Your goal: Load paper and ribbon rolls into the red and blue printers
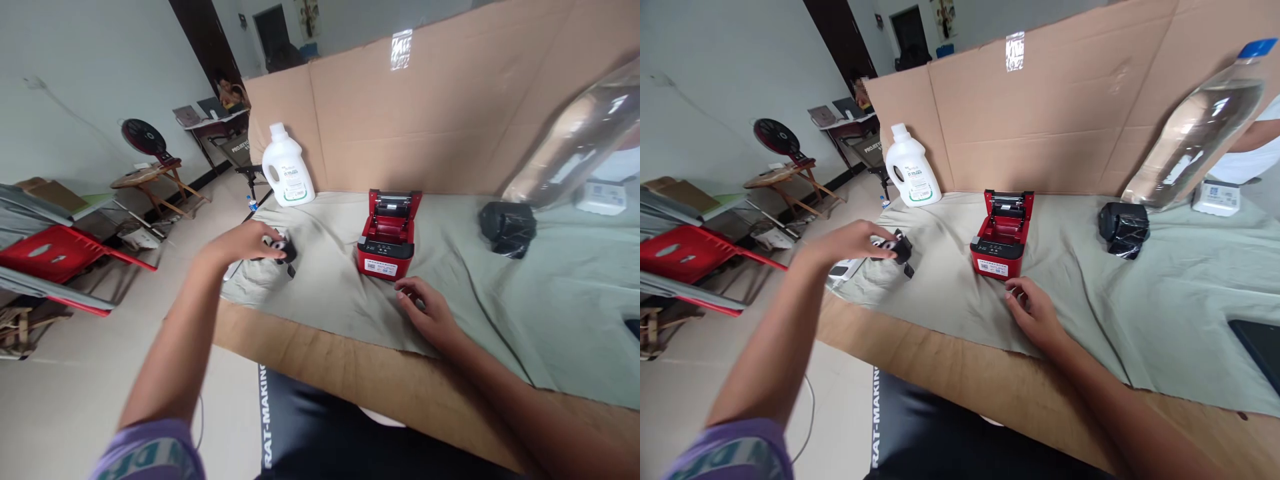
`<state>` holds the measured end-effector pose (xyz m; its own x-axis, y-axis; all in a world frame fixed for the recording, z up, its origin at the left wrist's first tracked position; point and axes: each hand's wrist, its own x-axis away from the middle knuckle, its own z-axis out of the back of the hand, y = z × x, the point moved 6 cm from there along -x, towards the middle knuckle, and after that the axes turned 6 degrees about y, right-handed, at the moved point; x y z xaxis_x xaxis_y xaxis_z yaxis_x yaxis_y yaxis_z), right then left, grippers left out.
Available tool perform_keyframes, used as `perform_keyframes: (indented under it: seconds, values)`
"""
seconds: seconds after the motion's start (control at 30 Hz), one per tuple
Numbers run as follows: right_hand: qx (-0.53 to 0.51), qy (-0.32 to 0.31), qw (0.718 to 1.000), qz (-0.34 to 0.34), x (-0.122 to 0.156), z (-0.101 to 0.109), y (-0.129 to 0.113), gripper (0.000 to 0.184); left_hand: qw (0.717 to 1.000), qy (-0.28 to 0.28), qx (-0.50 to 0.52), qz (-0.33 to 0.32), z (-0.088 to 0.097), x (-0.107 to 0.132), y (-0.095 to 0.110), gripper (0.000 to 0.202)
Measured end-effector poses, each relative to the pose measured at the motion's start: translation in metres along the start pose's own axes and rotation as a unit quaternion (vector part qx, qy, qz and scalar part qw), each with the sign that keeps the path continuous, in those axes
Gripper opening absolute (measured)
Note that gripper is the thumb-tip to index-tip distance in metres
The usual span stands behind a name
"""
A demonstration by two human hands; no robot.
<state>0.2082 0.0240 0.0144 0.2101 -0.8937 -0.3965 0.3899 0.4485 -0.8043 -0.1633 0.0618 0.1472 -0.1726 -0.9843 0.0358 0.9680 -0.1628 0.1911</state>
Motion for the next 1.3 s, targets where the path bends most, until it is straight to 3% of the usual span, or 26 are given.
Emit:
perform_keyframes:
  seconds: [0.07, 0.13, 0.2, 0.3, 0.43, 0.53, 0.63, 0.87, 1.03, 1.3]
  values:
    - [-0.013, -0.002, 1.0, 0.001, -0.004, 0.001, -0.008, 0.019, 0.985, 0.093, 0.029, -0.139, 0.001, -0.001, 0.065, 0.037]
    - [-0.058, 0.004, 0.998, -0.018, -0.013, 0.005, -0.016, 0.023, 0.951, 0.205, 0.044, -0.228, -0.008, 0.001, 0.114, 0.029]
    - [-0.137, 0.001, 0.989, -0.055, -0.028, 0.01, -0.022, 0.03, 0.908, 0.287, 0.066, -0.299, -0.027, 0.004, 0.148, 0.028]
    - [-0.228, -0.055, 0.963, -0.133, -0.052, 0.016, -0.027, 0.042, 0.859, 0.338, 0.065, -0.379, -0.066, 0.006, 0.176, 0.028]
    - [-0.166, -0.172, 0.959, -0.15, -0.079, 0.026, -0.039, 0.036, 0.827, 0.409, 0.063, -0.38, -0.098, 0.007, 0.177, 0.03]
    - [-0.11, -0.292, 0.942, -0.128, -0.086, 0.023, -0.049, 0.033, 0.824, 0.449, 0.08, -0.336, -0.108, 0.005, 0.164, 0.027]
    - [-0.092, -0.345, 0.926, -0.118, -0.088, 0.017, -0.055, 0.034, 0.829, 0.458, 0.094, -0.307, -0.114, 0.003, 0.155, 0.026]
    - [-0.092, -0.297, 0.941, -0.135, -0.089, 0.006, -0.056, 0.029, 0.863, 0.374, 0.191, -0.281, -0.12, -0.009, 0.152, 0.033]
    - [-0.086, -0.272, 0.952, -0.112, -0.085, 0.014, -0.064, 0.025, 0.862, 0.282, 0.304, -0.292, -0.118, -0.013, 0.152, 0.037]
    - [-0.033, -0.253, 0.965, -0.067, -0.079, 0.007, -0.073, 0.033, 0.864, 0.303, 0.331, -0.227, -0.121, -0.014, 0.151, 0.033]
